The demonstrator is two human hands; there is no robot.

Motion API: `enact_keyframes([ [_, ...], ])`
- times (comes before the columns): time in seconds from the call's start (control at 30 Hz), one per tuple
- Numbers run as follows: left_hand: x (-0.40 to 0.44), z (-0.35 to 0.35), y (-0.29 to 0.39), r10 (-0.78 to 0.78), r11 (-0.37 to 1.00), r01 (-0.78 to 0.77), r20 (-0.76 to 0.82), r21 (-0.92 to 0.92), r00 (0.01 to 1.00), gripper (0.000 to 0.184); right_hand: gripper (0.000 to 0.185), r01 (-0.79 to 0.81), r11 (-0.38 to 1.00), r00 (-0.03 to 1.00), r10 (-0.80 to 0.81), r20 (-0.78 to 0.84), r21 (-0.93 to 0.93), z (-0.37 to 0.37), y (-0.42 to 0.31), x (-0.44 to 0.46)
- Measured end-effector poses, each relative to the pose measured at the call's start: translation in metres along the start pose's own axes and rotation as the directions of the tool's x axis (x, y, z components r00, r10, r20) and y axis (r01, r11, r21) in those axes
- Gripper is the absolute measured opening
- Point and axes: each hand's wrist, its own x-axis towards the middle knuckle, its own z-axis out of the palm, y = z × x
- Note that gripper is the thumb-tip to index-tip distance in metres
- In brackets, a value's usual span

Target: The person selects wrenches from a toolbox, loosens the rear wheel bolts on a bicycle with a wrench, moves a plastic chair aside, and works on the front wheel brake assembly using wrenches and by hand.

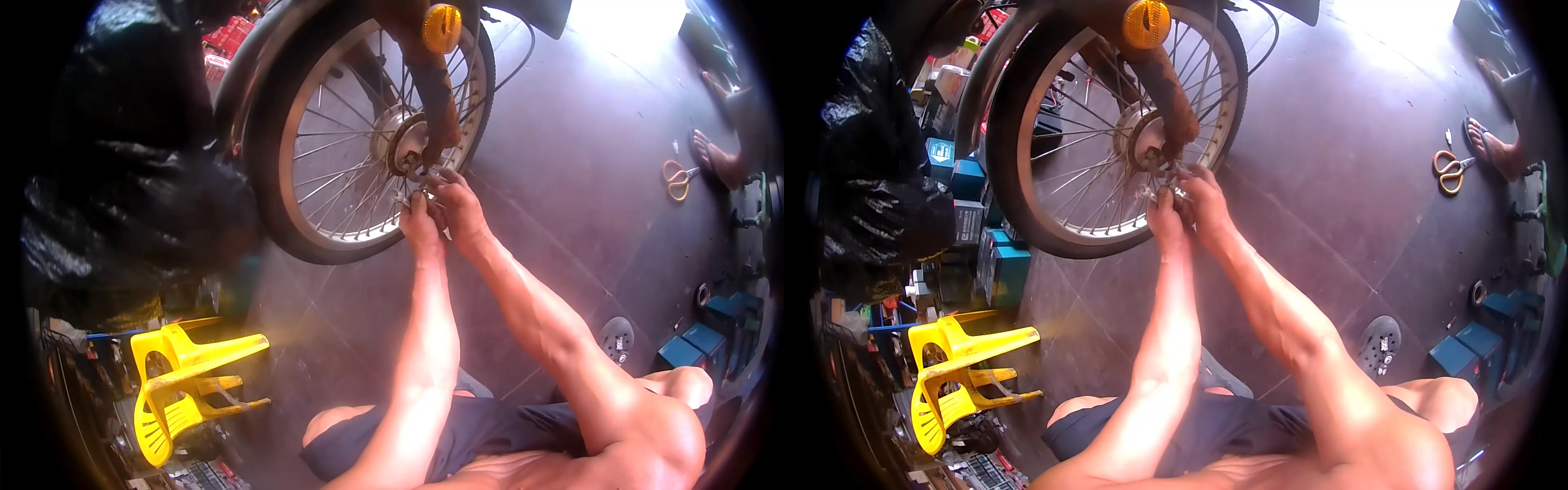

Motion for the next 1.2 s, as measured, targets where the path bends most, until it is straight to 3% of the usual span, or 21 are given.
enact_keyframes([
  [0.1, 0.003, 0.011, -0.002, 0.048, 0.998, -0.045, -0.098, 0.038, 0.994, 0.015, 0.056, -0.053, 0.988, 0.997, 0.061, 0.052, -0.146, 0.005, -0.015, -0.008],
  [0.2, 0.001, 0.01, 0.001, 0.016, 0.999, -0.013, -0.1, 0.038, 0.995, 0.015, 0.066, -0.068, 0.989, 0.99, 0.05, -0.131, -0.135, 0.002, -0.018, -0.001],
  [0.23, 0.0, 0.009, 0.002, -0.009, 0.999, 0.012, -0.085, 0.036, 0.996, 0.015, 0.062, -0.037, 0.973, 0.992, 0.008, -0.125, -0.229, 0.001, -0.017, -0.001],
  [0.33, -0.002, 0.01, 0.002, 0.027, 1.0, -0.027, -0.061, 0.003, 0.998, 0.015, 0.056, -0.074, 0.971, 0.997, 0.079, 0.011, -0.225, -0.001, -0.017, -0.003],
  [0.43, -0.006, 0.012, 0.005, -0.024, 0.999, 0.026, -0.102, 0.02, 0.995, 0.015, 0.068, -0.036, 0.96, 0.997, 0.018, -0.068, -0.279, -0.004, -0.02, 0.003],
  [0.53, -0.005, 0.009, 0.001, -0.02, 0.999, 0.023, -0.104, 0.024, 0.994, 0.016, 0.065, 0.044, 0.883, 0.998, -0.022, 0.052, -0.468, -0.007, -0.014, 0.004],
  [0.57, -0.005, 0.008, -0.003, -0.028, 1.0, 0.027, -0.096, -0.016, 0.995, 0.017, 0.061, 0.018, 0.863, 0.996, 0.031, 0.087, -0.505, -0.008, -0.013, 0.005],
  [0.7, -0.001, 0.0, -0.011, -0.099, 0.994, 0.094, -0.08, -0.055, 0.992, 0.02, 0.067, -0.076, 0.942, 0.997, 0.065, -0.045, -0.327, -0.007, -0.019, 0.001],
  [0.8, 0.0, -0.004, -0.015, -0.067, 0.998, 0.067, -0.062, -0.006, 0.996, 0.028, 0.059, 0.129, 0.809, 0.991, -0.131, 0.039, -0.573, -0.012, -0.006, 0.004],
  [0.87, -0.002, 0.002, -0.013, -0.033, 0.999, 0.033, -0.067, 0.001, 0.997, 0.031, 0.061, 0.057, 0.869, 0.998, -0.033, 0.057, -0.492, -0.016, -0.003, 0.007],
  [0.97, -0.003, 0.0, -0.015, -0.145, 0.989, 0.141, -0.098, -0.04, 0.985, 0.032, 0.064, -0.034, 0.938, 0.998, 0.016, -0.055, -0.345, -0.016, -0.015, 0.002],
  [1.07, 0.001, -0.006, -0.022, -0.12, 0.992, 0.118, -0.048, -0.043, 0.992, 0.032, 0.049, 0.187, 0.856, 0.979, -0.2, 0.024, -0.482, -0.018, 0.006, 0.011],
  [1.1, 0.0, -0.004, -0.021, -0.129, 0.991, 0.125, -0.059, -0.056, 0.99, 0.032, 0.05, 0.028, 0.913, 0.999, -0.011, 0.043, -0.406, 0.003, -0.018, -0.012],
  [1.2, -0.001, -0.003, -0.02, -0.148, 0.987, 0.143, -0.075, -0.077, 0.986, 0.033, 0.06, 0.057, 0.869, 0.997, -0.075, -0.016, -0.492, -0.011, -0.011, 0.005],
])
